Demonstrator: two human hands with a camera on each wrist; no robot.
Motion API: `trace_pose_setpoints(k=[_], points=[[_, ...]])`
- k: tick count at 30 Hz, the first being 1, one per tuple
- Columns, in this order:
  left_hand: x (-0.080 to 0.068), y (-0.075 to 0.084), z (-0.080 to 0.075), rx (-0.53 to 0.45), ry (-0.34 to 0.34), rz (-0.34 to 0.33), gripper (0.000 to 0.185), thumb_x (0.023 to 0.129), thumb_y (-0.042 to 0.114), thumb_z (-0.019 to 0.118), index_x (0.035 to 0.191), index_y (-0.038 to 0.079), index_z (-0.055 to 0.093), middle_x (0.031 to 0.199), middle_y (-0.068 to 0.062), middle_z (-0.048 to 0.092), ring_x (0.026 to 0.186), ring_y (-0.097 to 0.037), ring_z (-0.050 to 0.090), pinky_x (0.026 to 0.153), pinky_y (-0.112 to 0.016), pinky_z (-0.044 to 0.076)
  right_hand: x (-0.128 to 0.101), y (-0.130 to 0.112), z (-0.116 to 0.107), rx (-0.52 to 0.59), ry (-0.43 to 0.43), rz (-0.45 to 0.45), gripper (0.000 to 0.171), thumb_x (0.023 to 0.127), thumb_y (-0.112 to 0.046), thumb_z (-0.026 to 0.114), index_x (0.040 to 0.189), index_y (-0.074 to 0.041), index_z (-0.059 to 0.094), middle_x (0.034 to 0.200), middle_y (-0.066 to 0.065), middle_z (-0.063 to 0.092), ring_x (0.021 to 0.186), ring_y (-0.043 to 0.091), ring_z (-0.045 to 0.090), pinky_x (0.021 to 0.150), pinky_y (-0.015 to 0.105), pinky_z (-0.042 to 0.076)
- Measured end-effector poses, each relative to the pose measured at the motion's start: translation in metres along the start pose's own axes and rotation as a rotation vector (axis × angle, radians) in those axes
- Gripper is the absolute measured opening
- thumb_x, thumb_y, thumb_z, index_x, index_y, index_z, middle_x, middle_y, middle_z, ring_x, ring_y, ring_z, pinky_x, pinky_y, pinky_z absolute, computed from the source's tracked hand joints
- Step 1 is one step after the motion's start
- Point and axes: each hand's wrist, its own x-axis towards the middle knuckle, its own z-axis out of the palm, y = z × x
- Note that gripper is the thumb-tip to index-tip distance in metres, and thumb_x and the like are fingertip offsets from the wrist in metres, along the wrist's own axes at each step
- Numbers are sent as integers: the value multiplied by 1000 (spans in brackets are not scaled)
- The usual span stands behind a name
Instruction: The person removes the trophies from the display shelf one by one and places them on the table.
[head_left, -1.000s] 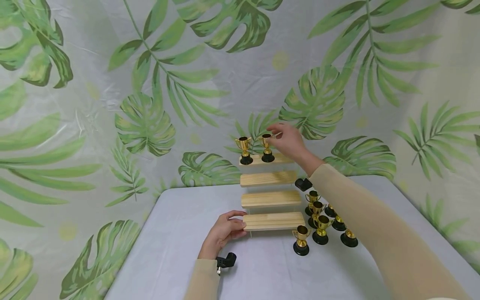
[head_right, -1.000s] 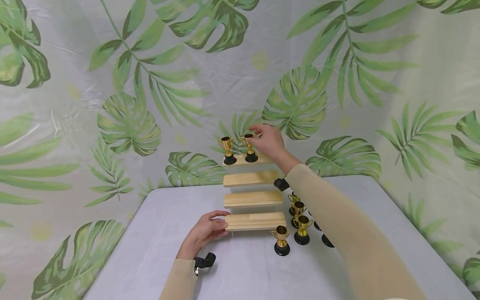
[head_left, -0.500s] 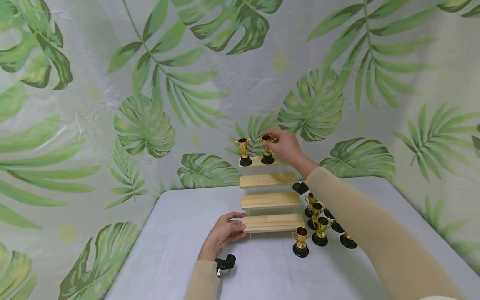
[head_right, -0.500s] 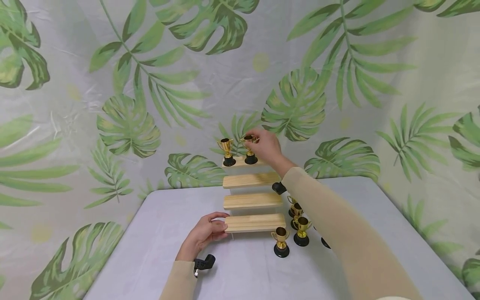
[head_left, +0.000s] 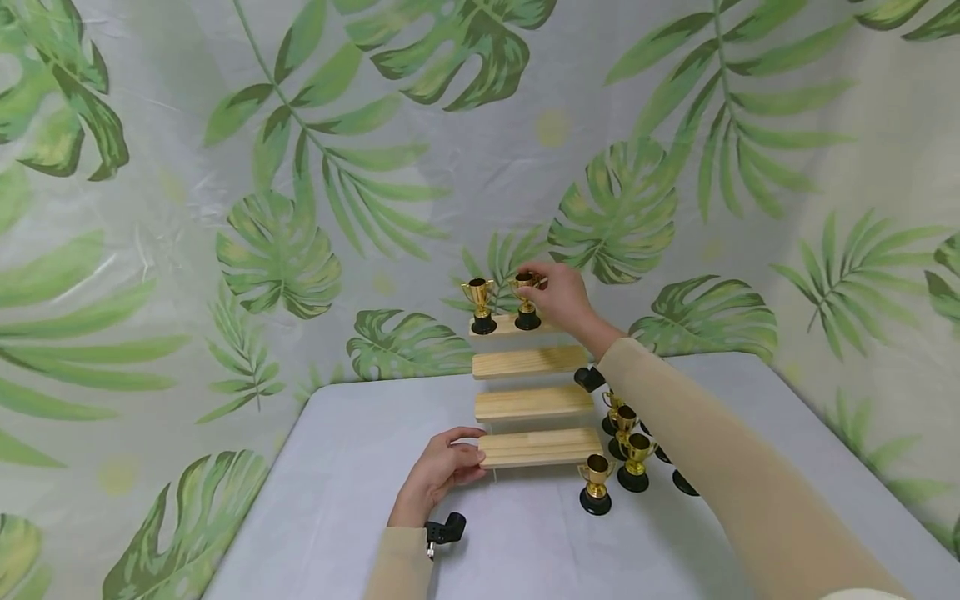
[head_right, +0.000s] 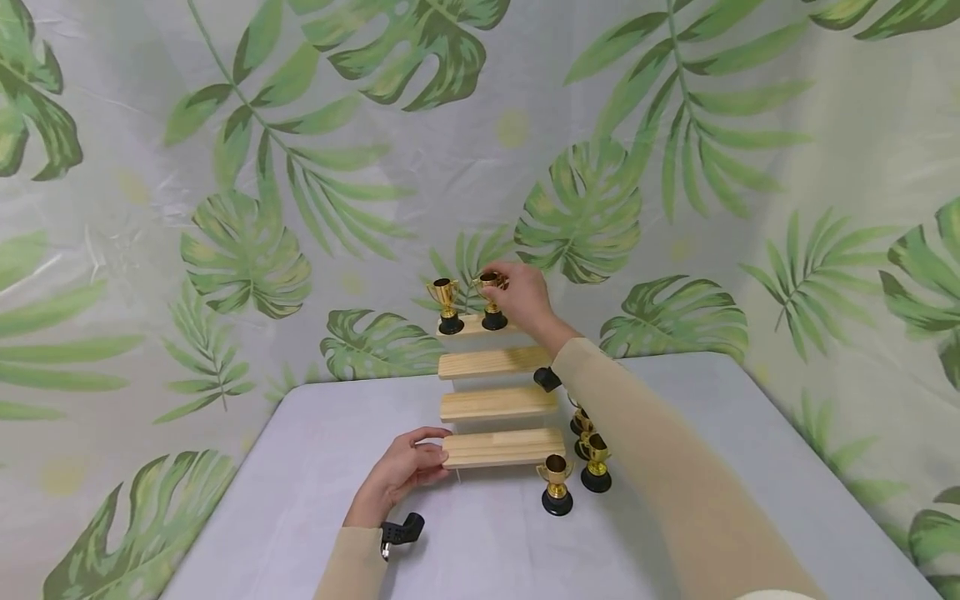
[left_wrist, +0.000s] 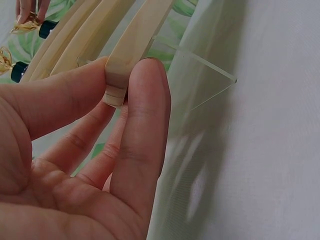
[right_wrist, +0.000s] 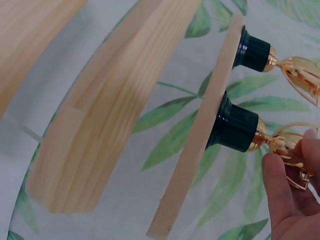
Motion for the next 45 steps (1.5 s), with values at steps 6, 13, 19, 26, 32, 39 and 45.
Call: trace_pose_setpoints(k=[6,13,19,26,32,39,45], points=[[0,2,-1,-2,3,-7,47,86,-5,73,130,-4,59,90,-12,69,75,-20,70,68,-31,60,4,-6,-1,-32,-24,-20,40,94,-20,74,132,-12,65,111,6,67,94,24,64,78,41,55],[0,6,-3,7,20,0,46,86,-5,72,131,-4,59,90,-12,68,75,-20,69,68,-32,60,10,-10,-1,-26,-29,-32,40,94,-21,75,132,-12,65,109,6,67,93,24,64,78,41,55],[-1,7,-4,8,16,-7,44,87,-5,72,129,-3,60,90,-12,67,75,-20,69,68,-32,61,9,-8,-2,-6,-23,-37,39,93,-22,76,130,-12,66,108,5,68,94,23,64,80,40,55],[-4,7,-3,14,12,-19,45,87,-5,72,131,-4,59,90,-11,67,75,-20,70,68,-32,60,5,-7,-2,21,-28,-31,39,92,-21,77,128,-11,67,110,7,67,95,25,65,79,42,55],[-3,5,-2,24,15,-22,45,87,-5,72,130,-3,60,90,-11,67,74,-20,69,67,-31,60,0,-7,-4,16,-28,-38,38,92,-22,77,127,-11,68,108,8,68,95,26,65,78,42,56],[-1,3,2,20,5,-18,44,87,-4,73,129,-2,60,90,-12,67,74,-19,69,68,-31,60,-8,-9,-12,-3,-22,-37,36,91,-22,77,126,-16,68,112,6,67,96,24,64,82,41,55],[0,3,2,19,10,-23,44,87,-4,73,129,-2,60,90,-12,66,73,-19,69,68,-32,61,-17,-9,-20,-16,-16,-38,37,92,-23,77,126,-13,68,110,7,68,95,25,65,81,41,55]])
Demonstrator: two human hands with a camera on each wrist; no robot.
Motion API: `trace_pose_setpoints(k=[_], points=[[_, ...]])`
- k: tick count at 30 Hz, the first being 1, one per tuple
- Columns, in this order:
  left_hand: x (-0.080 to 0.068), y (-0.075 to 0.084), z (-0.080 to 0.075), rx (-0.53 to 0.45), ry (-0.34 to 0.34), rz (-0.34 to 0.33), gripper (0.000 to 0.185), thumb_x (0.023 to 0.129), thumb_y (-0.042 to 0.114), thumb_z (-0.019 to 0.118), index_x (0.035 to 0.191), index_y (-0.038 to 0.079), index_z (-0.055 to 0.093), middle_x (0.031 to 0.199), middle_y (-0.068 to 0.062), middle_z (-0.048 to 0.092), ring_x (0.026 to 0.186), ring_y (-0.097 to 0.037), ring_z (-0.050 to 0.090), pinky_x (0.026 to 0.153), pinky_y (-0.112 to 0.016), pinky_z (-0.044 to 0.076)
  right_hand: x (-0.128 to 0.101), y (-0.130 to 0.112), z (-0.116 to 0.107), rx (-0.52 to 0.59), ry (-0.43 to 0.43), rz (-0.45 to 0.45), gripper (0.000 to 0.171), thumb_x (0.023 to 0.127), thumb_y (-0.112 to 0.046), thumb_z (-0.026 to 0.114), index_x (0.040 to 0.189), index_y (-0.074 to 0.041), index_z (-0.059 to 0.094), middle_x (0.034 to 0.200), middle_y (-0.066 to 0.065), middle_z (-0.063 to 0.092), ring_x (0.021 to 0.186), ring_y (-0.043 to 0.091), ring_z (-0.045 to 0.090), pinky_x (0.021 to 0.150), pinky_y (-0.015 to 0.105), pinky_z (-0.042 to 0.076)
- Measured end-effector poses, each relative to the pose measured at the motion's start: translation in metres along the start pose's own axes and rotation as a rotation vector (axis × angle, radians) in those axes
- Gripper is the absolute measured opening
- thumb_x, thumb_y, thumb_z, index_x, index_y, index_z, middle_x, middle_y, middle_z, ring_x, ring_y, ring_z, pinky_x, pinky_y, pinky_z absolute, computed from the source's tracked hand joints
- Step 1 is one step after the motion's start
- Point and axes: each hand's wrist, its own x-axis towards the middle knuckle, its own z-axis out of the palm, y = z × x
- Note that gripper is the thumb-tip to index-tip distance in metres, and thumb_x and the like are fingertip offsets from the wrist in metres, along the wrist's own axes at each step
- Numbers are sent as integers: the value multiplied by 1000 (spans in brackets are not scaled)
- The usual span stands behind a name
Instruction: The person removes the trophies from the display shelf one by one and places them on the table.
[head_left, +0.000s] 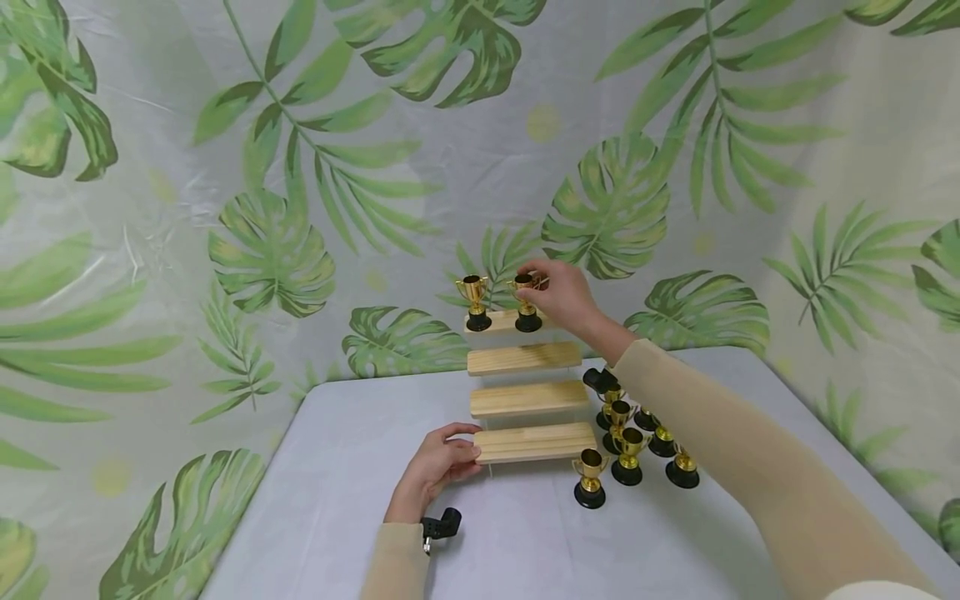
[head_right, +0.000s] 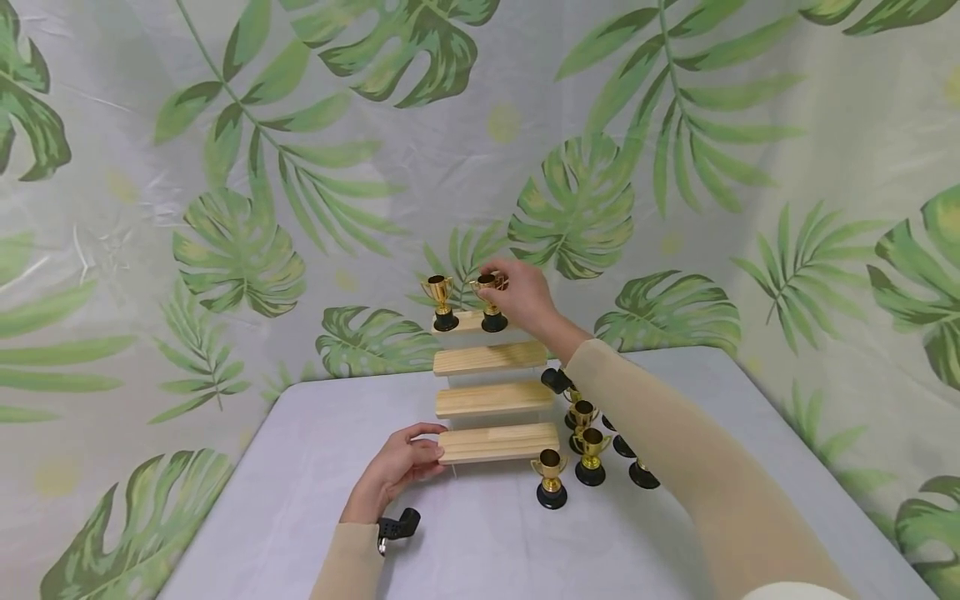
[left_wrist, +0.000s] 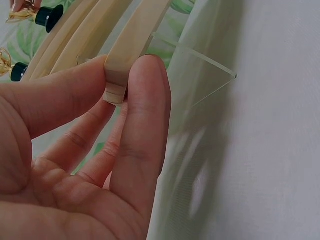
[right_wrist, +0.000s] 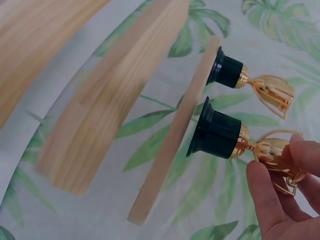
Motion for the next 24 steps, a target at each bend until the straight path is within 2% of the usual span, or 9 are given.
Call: trace_pose_setpoints(k=[12,24], points=[[0,0,-1,0,-4,5,45,88,-5,72,130,-3,59,91,-12,67,75,-21,70,69,-33,61,-22,-8,-19,39,24,38,34,91,-25,77,123,-21,68,106,4,68,91,22,66,75,40,56],[-1,1,0,-13,3,-1,41,87,-6,71,127,-1,62,90,-12,66,73,-19,70,68,-32,61,-49,-9,-42,3,87,-30,35,89,-26,79,122,-20,70,105,6,70,85,22,69,72,41,57]])
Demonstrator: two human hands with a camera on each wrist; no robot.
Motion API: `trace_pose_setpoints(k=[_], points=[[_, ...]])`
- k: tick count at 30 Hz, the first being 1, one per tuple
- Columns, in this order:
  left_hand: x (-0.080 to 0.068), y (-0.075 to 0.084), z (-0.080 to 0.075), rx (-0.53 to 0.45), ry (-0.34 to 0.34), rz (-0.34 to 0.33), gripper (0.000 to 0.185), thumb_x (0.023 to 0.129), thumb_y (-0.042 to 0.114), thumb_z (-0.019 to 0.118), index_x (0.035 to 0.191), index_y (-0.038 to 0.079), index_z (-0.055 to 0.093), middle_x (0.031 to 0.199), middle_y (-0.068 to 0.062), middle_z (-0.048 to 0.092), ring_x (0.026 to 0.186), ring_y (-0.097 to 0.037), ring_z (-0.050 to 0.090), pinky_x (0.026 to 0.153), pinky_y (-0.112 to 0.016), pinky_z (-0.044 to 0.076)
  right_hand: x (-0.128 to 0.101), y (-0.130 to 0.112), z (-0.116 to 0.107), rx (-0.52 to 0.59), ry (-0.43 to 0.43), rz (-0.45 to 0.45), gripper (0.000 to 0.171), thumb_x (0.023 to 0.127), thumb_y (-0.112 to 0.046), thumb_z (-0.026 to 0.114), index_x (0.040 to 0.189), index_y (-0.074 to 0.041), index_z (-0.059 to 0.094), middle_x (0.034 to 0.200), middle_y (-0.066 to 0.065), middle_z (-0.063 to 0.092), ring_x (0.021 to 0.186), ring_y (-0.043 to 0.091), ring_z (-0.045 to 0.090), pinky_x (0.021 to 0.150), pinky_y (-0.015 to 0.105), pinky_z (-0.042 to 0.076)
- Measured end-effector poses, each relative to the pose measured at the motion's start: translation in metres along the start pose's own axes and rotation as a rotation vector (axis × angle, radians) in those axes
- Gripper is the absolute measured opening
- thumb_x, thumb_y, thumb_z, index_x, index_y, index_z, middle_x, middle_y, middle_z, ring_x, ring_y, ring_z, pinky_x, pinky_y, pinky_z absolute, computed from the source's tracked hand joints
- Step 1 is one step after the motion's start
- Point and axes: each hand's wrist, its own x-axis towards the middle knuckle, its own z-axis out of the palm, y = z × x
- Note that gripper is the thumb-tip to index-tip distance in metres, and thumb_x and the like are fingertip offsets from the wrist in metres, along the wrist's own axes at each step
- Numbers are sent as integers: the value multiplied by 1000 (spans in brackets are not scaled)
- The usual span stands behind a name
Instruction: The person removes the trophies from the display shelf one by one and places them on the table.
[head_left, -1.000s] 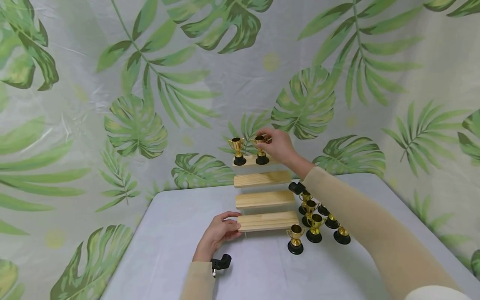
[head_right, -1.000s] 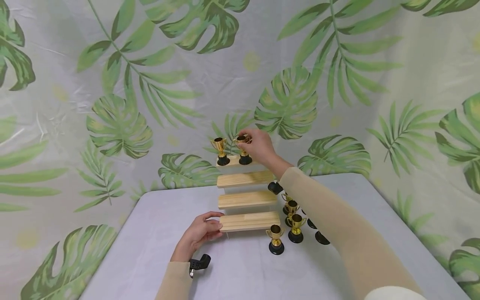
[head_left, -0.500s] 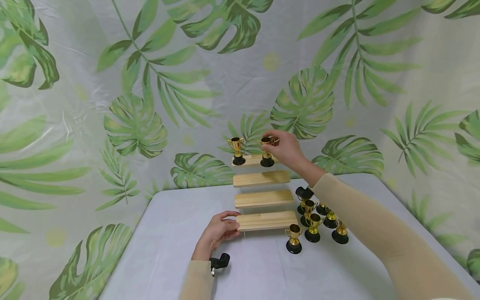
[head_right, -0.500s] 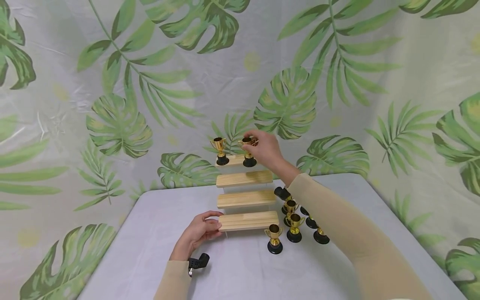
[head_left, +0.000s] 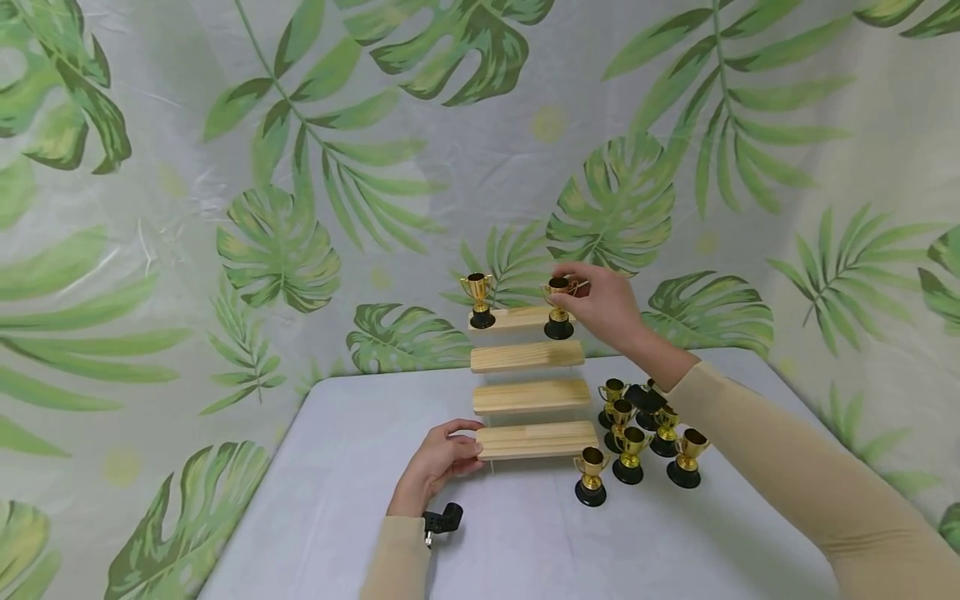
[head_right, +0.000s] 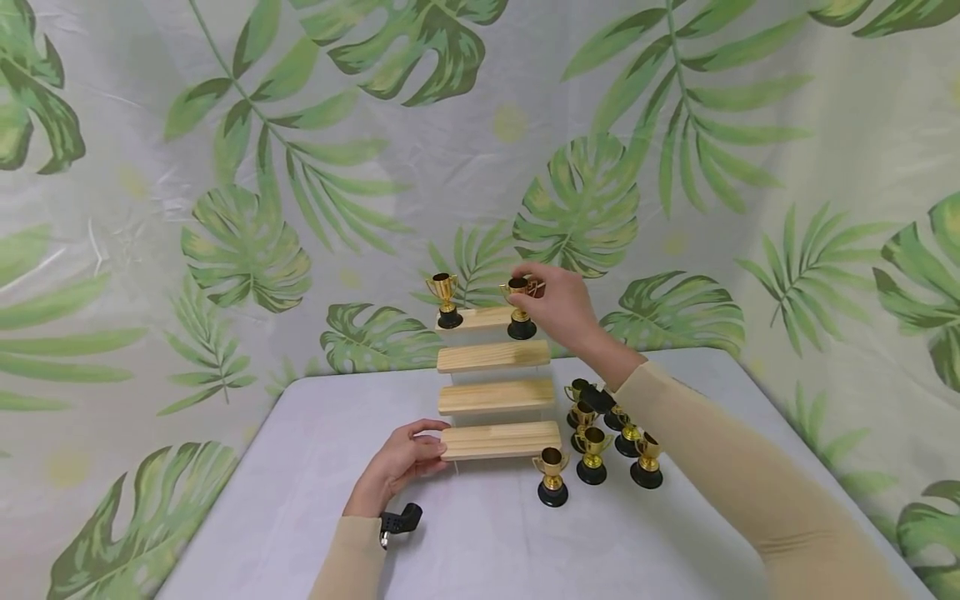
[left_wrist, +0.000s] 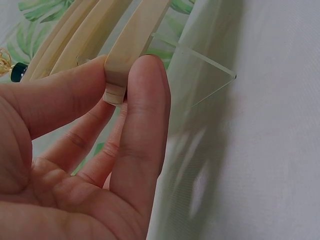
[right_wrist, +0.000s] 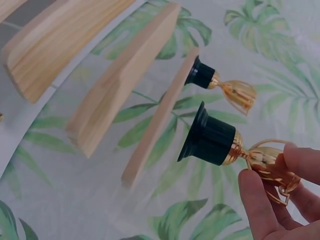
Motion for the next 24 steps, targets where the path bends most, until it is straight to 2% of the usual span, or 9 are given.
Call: trace_pose_setpoints(k=[12,24], points=[[1,-1,-1,1,-2,-3,43,88,-5,72,129,-2,61,92,-13,65,73,-19,70,69,-33,61,-22,5,-19,9,-8,-1,34,87,-19,82,119,-18,70,104,7,70,84,24,70,70,43,58],[0,0,-1,-4,1,9,42,87,-5,72,128,-1,62,90,-12,65,73,-19,70,69,-33,61,-50,9,-38,-67,-24,-18,33,89,-18,79,120,-18,69,101,2,70,83,20,69,69,42,56]])
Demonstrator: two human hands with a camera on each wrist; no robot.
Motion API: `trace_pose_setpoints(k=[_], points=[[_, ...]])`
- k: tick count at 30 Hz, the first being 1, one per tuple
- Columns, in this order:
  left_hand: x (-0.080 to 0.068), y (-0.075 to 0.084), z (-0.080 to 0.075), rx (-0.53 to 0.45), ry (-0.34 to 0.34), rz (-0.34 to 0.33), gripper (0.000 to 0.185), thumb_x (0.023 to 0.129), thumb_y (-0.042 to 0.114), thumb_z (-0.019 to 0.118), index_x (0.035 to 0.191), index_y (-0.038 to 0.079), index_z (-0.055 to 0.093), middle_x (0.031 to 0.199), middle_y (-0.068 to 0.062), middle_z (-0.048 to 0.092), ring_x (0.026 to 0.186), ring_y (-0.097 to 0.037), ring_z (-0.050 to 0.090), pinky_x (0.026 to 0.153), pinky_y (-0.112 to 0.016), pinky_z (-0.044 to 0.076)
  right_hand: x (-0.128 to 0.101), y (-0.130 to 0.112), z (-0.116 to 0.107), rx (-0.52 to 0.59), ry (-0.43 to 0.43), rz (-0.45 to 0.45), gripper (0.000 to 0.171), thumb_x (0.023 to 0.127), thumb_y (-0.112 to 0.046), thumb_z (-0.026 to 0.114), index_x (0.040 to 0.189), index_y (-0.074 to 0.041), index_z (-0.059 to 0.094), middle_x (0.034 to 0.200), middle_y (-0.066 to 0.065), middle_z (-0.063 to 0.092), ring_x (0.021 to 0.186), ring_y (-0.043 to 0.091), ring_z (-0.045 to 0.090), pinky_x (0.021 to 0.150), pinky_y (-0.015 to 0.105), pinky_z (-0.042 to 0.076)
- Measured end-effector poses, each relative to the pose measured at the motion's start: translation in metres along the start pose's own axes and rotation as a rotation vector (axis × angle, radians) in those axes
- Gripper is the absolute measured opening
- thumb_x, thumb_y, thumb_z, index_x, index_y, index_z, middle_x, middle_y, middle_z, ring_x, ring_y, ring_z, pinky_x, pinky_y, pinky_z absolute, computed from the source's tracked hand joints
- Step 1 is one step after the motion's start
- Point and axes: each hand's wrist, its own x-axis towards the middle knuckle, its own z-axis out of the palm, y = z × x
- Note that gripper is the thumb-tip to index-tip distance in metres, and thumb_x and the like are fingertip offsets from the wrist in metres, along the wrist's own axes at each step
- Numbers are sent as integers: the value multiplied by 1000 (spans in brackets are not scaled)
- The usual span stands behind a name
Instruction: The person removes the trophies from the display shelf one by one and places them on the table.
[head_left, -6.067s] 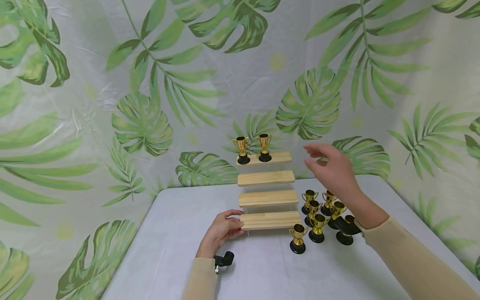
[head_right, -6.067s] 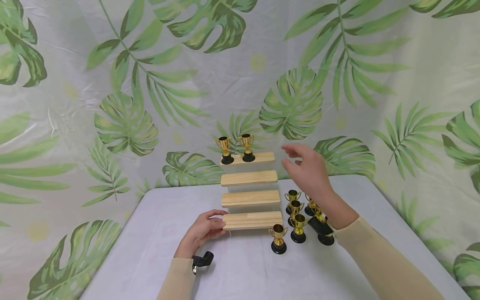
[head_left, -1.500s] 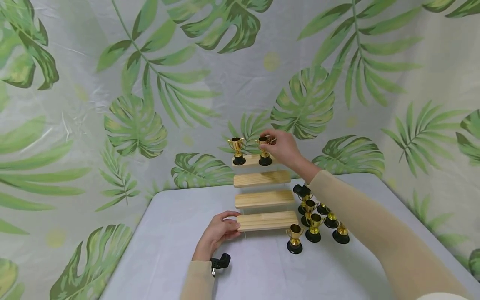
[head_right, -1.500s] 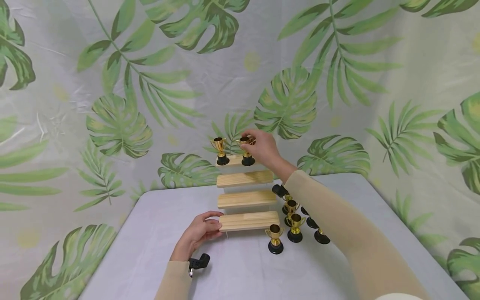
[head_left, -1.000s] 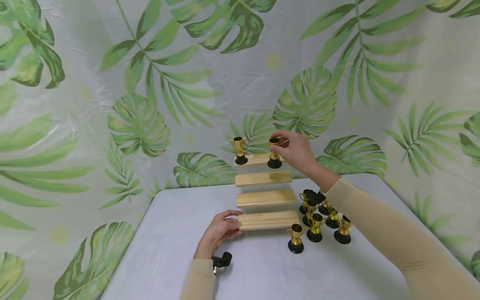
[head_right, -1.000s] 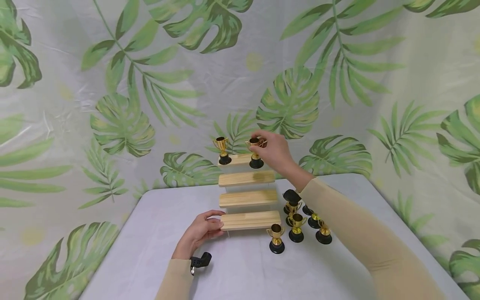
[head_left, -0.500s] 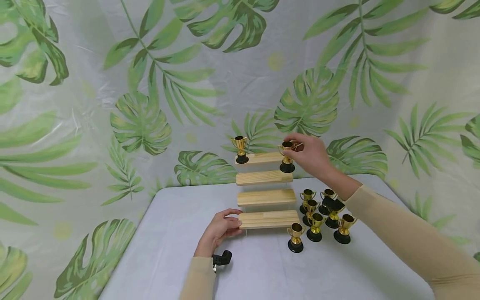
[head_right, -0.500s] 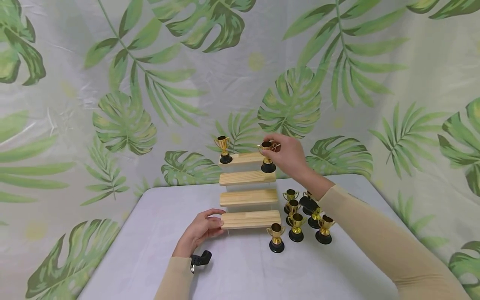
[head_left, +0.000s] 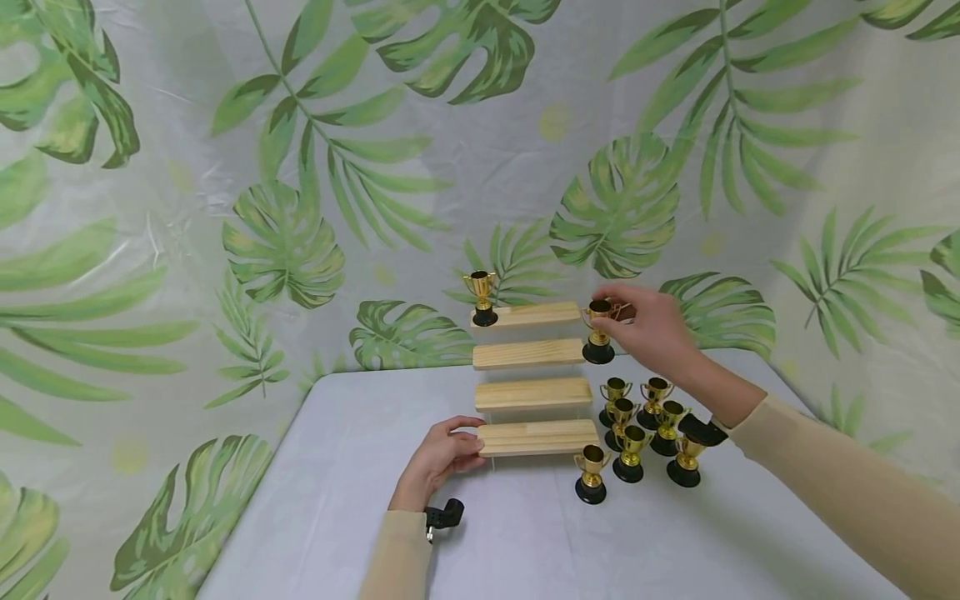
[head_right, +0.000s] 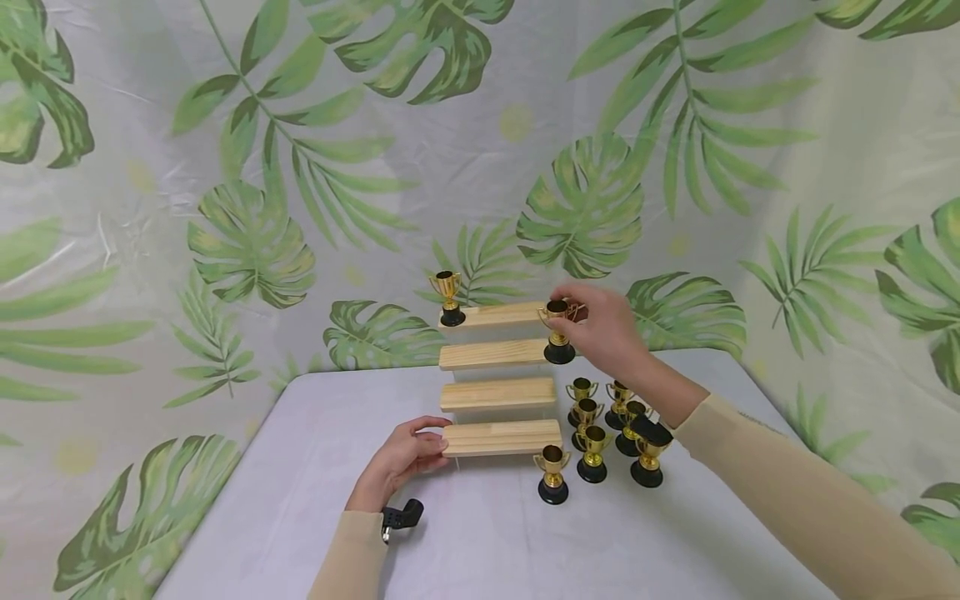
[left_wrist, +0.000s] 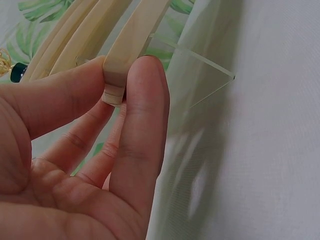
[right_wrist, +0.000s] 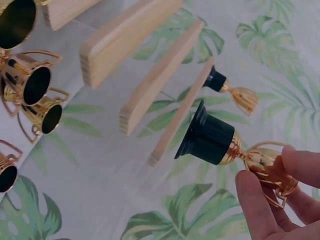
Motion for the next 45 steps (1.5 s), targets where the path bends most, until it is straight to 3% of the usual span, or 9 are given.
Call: trace_pose_setpoints(k=[16,33,45], points=[[1,-1,-3,18,-22,12,46,88,-4,72,132,-3,58,91,-12,67,74,-18,69,70,-32,61,-31,1,-13,-58,5,-15,33,89,-17,80,120,-19,69,101,-1,70,84,19,70,62,33,55],[2,1,0,13,-21,2,45,87,-5,72,130,-2,60,92,-12,68,78,-21,70,72,-33,61,-71,2,-20,-46,10,-33,34,86,-14,82,118,-18,70,104,-6,70,84,12,67,73,24,58],[2,-1,-3,14,-23,4,45,87,-5,73,130,-1,61,93,-13,68,76,-20,70,70,-33,61,-99,2,-16,-48,21,-17,38,85,-12,82,121,-14,69,98,-5,69,81,10,64,71,13,54]])
